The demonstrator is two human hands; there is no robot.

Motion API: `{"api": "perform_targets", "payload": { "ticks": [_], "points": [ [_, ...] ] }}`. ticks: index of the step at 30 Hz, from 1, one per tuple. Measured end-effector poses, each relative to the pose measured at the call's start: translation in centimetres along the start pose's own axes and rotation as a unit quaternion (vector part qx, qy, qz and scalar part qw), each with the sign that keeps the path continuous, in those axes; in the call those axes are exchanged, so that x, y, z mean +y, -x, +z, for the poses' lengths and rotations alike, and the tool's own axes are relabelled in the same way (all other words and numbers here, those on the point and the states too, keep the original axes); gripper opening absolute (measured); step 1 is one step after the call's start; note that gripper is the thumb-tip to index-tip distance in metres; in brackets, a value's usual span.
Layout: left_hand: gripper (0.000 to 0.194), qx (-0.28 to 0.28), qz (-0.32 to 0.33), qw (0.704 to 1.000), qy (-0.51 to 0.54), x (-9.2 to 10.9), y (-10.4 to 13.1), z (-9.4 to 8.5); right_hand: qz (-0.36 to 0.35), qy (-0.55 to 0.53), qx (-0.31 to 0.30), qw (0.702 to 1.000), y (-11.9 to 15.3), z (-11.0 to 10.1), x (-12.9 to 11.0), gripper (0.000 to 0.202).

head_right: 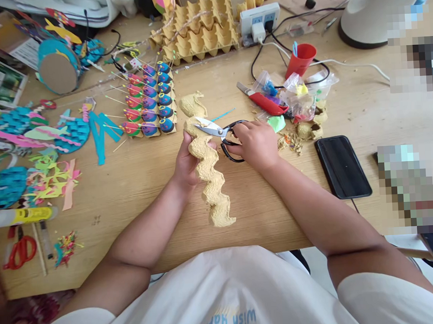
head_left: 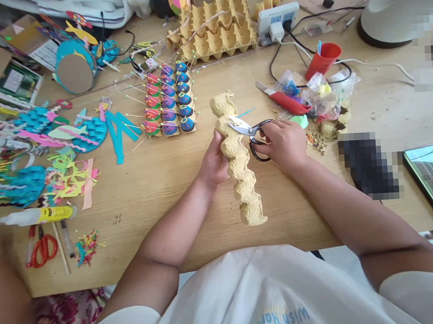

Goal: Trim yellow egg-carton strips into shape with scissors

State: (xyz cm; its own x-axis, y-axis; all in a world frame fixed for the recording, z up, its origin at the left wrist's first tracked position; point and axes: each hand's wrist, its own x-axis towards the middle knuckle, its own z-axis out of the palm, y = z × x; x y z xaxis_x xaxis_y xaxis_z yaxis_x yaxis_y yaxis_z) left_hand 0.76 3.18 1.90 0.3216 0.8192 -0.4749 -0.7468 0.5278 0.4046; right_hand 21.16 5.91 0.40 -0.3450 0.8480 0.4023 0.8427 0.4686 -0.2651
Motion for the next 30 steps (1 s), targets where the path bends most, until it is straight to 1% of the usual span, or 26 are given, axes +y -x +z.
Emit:
{"api": "perform_targets", "payload": {
  "ticks": [3,7,11,15,21,25,30],
  "points": [
    [0.053,0.01,-0.025,1.0,-0.002,0.2,0.1,0.1,0.013,-0.012,0.001,1.0,0.1,0.0,0.1,0.022],
    [0.053,-0.009,-0.014,1.0,0.01,0.2,0.1,0.2,0.045,-0.034,0.013,0.998,0.3,0.1,0.3,0.019],
    [0.054,-0.018,-0.02,0.999,0.022,0.2,0.0,0.2,0.072,-0.059,0.03,0.995,0.4,0.2,0.4,0.024],
    [0.056,-0.014,-0.043,0.999,0.006,0.2,-0.2,-0.1,0.039,-0.063,0.038,0.997,0.3,0.3,0.0,0.03],
    [0.056,-0.033,-0.036,0.999,-0.01,0.1,-0.5,-0.6,0.009,-0.016,0.023,1.0,0.4,0.6,-0.3,0.033],
    [0.058,-0.045,-0.03,0.998,-0.012,0.1,-0.5,-0.3,-0.01,0.022,0.014,1.0,0.6,0.7,-0.5,0.036],
    [0.062,-0.044,-0.025,0.999,-0.015,0.2,-0.3,0.1,-0.026,0.059,0.017,0.998,0.9,0.7,-0.7,0.036]
  ]
}}
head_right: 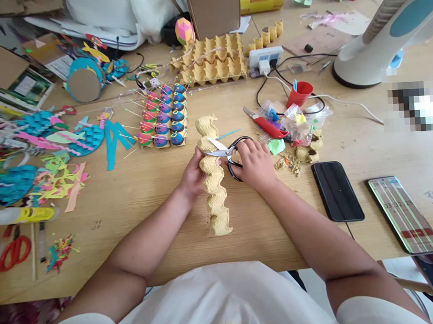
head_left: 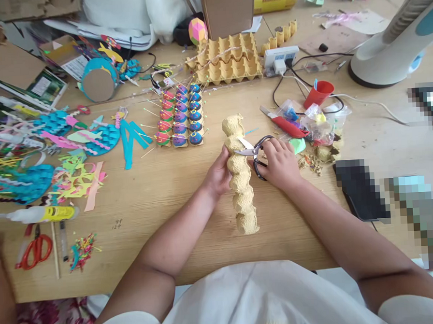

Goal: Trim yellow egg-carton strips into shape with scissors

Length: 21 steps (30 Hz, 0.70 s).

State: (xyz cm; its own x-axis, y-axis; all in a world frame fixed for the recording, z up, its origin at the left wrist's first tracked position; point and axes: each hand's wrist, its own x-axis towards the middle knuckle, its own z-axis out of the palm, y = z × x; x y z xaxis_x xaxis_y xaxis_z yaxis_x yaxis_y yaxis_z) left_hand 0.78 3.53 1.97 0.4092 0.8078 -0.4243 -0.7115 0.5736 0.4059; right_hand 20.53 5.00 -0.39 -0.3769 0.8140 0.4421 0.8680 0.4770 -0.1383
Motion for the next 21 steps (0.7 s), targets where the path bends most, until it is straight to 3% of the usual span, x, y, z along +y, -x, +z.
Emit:
{"api": "perform_targets", "payload": {
  "ticks": [6,17,21],
  "points": [
    [0.065,-0.027,0.006,1.0,0.004,0.0,-0.1,-0.5,0.002,-0.004,0.005,1.0,0.1,0.3,0.1,0.044],
    [0.056,-0.036,0.015,0.999,0.002,-0.2,-0.2,-0.7,0.001,-0.041,-0.031,0.999,-0.3,-0.6,0.3,0.038],
    [0.065,-0.052,0.045,0.998,-0.004,-0.3,-0.2,-0.7,0.0,-0.043,-0.046,0.998,-0.4,-1.1,0.1,0.035]
  ]
}}
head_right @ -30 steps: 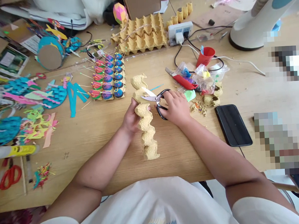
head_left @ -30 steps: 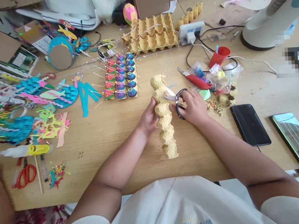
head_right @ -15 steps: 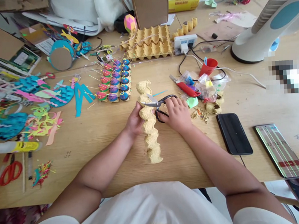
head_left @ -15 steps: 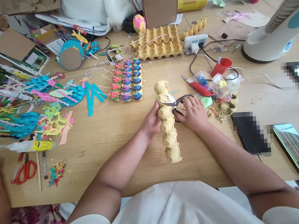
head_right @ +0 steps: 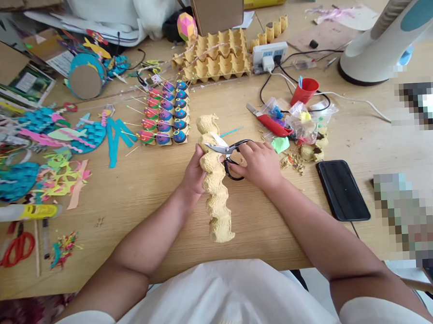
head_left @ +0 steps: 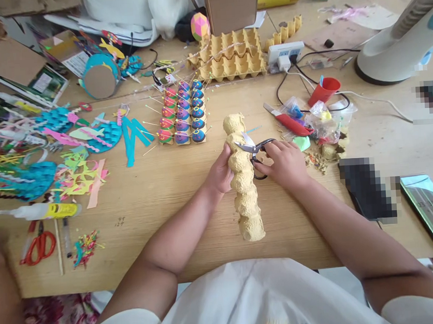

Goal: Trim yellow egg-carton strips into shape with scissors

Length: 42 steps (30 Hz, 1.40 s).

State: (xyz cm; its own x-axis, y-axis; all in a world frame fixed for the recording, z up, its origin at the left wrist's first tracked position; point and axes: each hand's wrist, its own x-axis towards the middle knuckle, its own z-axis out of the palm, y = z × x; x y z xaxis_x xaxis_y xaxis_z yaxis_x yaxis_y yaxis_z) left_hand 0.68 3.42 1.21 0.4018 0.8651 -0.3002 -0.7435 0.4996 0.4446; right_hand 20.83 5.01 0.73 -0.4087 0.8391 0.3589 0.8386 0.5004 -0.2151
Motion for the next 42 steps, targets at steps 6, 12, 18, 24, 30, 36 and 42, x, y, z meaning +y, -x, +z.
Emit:
{"api": "perform_targets", "payload": {
  "ticks": [6,12,18,24,30,36,42],
  "points": [
    [0.069,0.023,-0.019,1.0,-0.007,0.3,0.4,0.8,0.003,-0.034,-0.023,0.999,-0.1,-0.4,0.0,0.027],
    [0.062,0.034,-0.055,0.998,0.005,0.5,0.3,0.1,0.02,-0.091,-0.002,0.996,-0.1,0.1,0.6,0.02],
    [0.059,0.013,-0.05,0.999,0.017,0.2,-0.1,-0.6,0.03,-0.1,0.035,0.994,0.0,0.3,0.3,0.028],
    [0.059,0.026,-0.059,0.997,0.043,0.1,0.0,0.1,0.019,-0.065,0.02,0.997,0.0,0.0,-0.1,0.036],
    [0.051,0.044,-0.054,0.997,0.042,0.0,-0.1,0.0,0.015,-0.065,0.017,0.998,0.0,-0.2,-0.2,0.036],
    [0.053,0.038,-0.033,0.999,0.02,-0.1,-0.1,-0.4,0.013,-0.047,0.031,0.998,0.1,-0.3,-0.5,0.038],
    [0.057,0.041,-0.031,0.998,0.027,0.0,0.1,0.3,0.009,-0.037,0.031,0.999,0.2,-0.1,-0.1,0.038]
  ]
}}
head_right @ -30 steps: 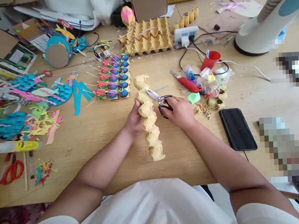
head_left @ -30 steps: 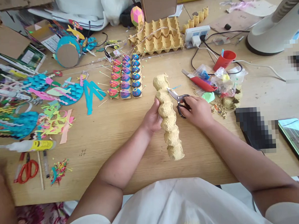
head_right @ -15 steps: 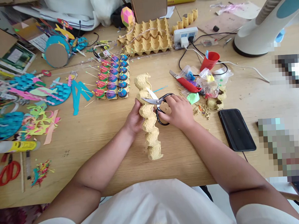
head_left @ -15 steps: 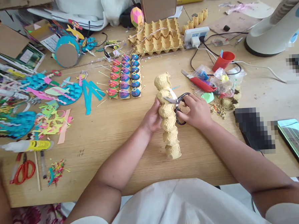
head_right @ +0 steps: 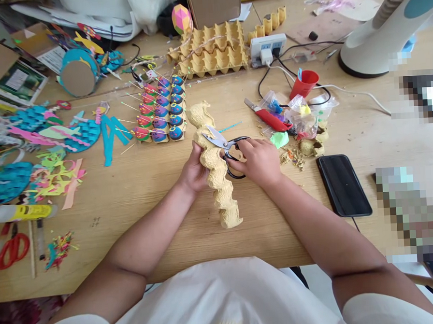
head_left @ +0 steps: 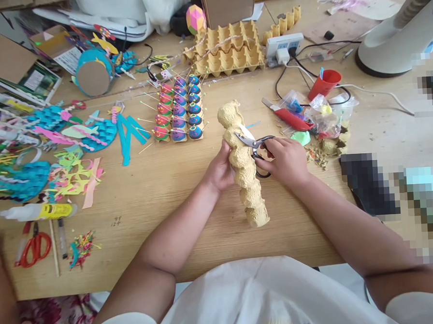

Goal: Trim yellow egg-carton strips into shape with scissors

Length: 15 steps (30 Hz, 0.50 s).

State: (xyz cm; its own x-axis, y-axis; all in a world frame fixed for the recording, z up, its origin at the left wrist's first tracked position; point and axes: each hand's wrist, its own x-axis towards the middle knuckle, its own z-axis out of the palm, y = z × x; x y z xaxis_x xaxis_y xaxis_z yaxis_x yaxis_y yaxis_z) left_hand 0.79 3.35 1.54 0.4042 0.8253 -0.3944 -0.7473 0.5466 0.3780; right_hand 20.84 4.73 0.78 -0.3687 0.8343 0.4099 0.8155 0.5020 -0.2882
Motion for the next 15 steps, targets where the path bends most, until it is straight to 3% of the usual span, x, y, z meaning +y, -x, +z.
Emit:
{"api": "perform_targets", "payload": {
  "ticks": [6,15],
  "points": [
    [0.049,0.026,0.0,1.0,0.013,0.0,-0.12,-0.09,-0.003,0.019,0.003,1.0,-0.05,0.06,0.26,0.037],
    [0.058,0.013,0.007,1.0,-0.006,0.07,-0.17,-0.15,0.012,0.01,-0.018,1.0,0.03,0.27,0.21,0.037]
  ]
}}
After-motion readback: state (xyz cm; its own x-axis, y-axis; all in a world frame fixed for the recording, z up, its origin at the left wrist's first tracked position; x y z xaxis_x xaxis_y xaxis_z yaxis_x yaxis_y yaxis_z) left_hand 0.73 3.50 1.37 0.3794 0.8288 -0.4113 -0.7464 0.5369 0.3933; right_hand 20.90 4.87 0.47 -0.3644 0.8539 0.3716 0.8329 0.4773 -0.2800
